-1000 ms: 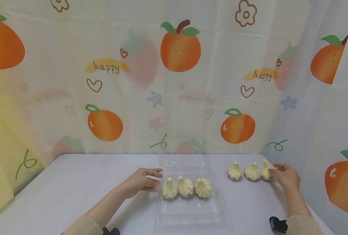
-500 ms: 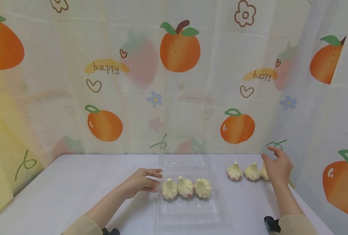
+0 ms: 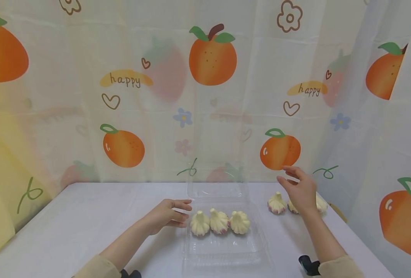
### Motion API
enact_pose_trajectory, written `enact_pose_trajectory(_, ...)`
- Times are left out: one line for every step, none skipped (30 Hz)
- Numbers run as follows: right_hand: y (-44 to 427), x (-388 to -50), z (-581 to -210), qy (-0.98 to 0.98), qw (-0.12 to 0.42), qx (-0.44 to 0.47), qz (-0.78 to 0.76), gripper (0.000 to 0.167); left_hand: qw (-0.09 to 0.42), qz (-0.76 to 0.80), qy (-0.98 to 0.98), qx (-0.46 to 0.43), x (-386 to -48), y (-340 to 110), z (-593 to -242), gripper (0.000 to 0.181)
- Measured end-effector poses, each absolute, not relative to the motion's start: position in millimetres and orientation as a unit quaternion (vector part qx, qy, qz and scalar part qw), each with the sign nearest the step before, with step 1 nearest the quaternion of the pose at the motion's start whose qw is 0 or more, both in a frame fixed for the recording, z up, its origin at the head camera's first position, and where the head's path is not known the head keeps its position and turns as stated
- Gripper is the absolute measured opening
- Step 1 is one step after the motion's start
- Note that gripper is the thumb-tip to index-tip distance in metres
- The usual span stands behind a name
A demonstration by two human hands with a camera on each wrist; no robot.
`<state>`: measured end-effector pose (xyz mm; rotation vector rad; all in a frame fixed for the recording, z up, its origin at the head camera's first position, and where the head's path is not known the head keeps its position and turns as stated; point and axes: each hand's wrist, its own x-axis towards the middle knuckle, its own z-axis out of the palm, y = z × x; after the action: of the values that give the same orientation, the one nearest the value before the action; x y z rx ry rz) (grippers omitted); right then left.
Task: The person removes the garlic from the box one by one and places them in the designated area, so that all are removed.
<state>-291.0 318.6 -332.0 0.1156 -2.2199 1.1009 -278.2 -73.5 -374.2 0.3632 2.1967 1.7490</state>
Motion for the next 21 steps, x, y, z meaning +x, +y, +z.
enact_pose_trajectory(315, -291, -331, -0.845, 0.322, 0.053, 0.423, 0.033, 0.155, 0.610, 0.766, 0.127, -278, -74, -374, 0.041)
enact_pose_trajectory(312, -291, -331, -0.845, 0.319, 0.061, 0.425, 0.032, 0.155, 0.610, 0.766, 0.127, -278, -73, -374, 0.041)
enact_pose_trajectory(310, -290, -330, -0.845, 0.316, 0.070, 0.426, 0.031, 0.155, 0.610, 0.767, 0.127, -278, -73, -374, 0.041)
enact_pose_trajectory(307, -290, -330, -0.845, 0.312, 0.078, 0.427, 0.031, 0.155, 0.610, 0.767, 0.126, -278, -73, -374, 0.041)
enact_pose_trajectory(304, -290, -329, -0.844, 0.310, 0.086, 0.429, 0.031, 0.155, 0.610, 0.766, 0.126, -278, -73, -374, 0.040)
enact_pose_trajectory(302, -289, -329, -0.844, 0.306, 0.094, 0.430, 0.031, 0.155, 0.610, 0.767, 0.126, -278, -73, -374, 0.040)
enact_pose_trajectory(300, -289, -329, -0.844, 0.302, 0.102, 0.431, 0.032, 0.155, 0.610, 0.767, 0.126, -278, -73, -374, 0.040)
enact_pose_trajectory(297, -288, -328, -0.845, 0.297, 0.109, 0.431, 0.032, 0.155, 0.610, 0.767, 0.126, -278, -73, -374, 0.040)
enact_pose_trajectory(295, -288, -328, -0.845, 0.294, 0.114, 0.431, 0.034, 0.155, 0.610, 0.766, 0.127, -278, -73, -374, 0.041)
enact_pose_trajectory(293, -287, -328, -0.846, 0.289, 0.120, 0.432, 0.035, 0.154, 0.610, 0.766, 0.127, -278, -74, -374, 0.041)
enact_pose_trajectory(291, -286, -328, -0.847, 0.284, 0.124, 0.432, 0.035, 0.154, 0.610, 0.766, 0.128, -278, -74, -374, 0.041)
enact_pose_trajectory(289, -285, -328, -0.848, 0.278, 0.129, 0.432, 0.035, 0.154, 0.610, 0.766, 0.129, -278, -74, -374, 0.041)
enact_pose_trajectory(287, -285, -328, -0.849, 0.272, 0.134, 0.433, 0.035, 0.154, 0.610, 0.766, 0.129, -278, -74, -374, 0.041)
enact_pose_trajectory(285, -284, -328, -0.850, 0.265, 0.138, 0.433, 0.035, 0.154, 0.610, 0.766, 0.129, -278, -74, -374, 0.041)
enact_pose_trajectory(283, -284, -329, -0.852, 0.259, 0.143, 0.433, 0.035, 0.154, 0.610, 0.767, 0.129, -278, -74, -374, 0.041)
enact_pose_trajectory(282, -284, -329, -0.853, 0.254, 0.148, 0.431, 0.035, 0.154, 0.609, 0.767, 0.129, -278, -74, -374, 0.041)
enact_pose_trajectory(280, -284, -330, -0.855, 0.247, 0.153, 0.430, 0.035, 0.154, 0.609, 0.767, 0.129, -278, -74, -374, 0.041)
enact_pose_trajectory(278, -284, -330, -0.856, 0.240, 0.159, 0.430, 0.035, 0.154, 0.609, 0.767, 0.128, -278, -74, -374, 0.041)
enact_pose_trajectory(277, -284, -331, -0.857, 0.232, 0.164, 0.431, 0.036, 0.154, 0.609, 0.767, 0.128, -278, -74, -373, 0.041)
enact_pose_trajectory(275, -283, -331, -0.858, 0.225, 0.169, 0.429, 0.037, 0.155, 0.609, 0.767, 0.128, -278, -74, -373, 0.041)
enact_pose_trajectory(274, -283, -332, -0.858, 0.217, 0.174, 0.431, 0.037, 0.155, 0.610, 0.767, 0.128, -278, -73, -373, 0.041)
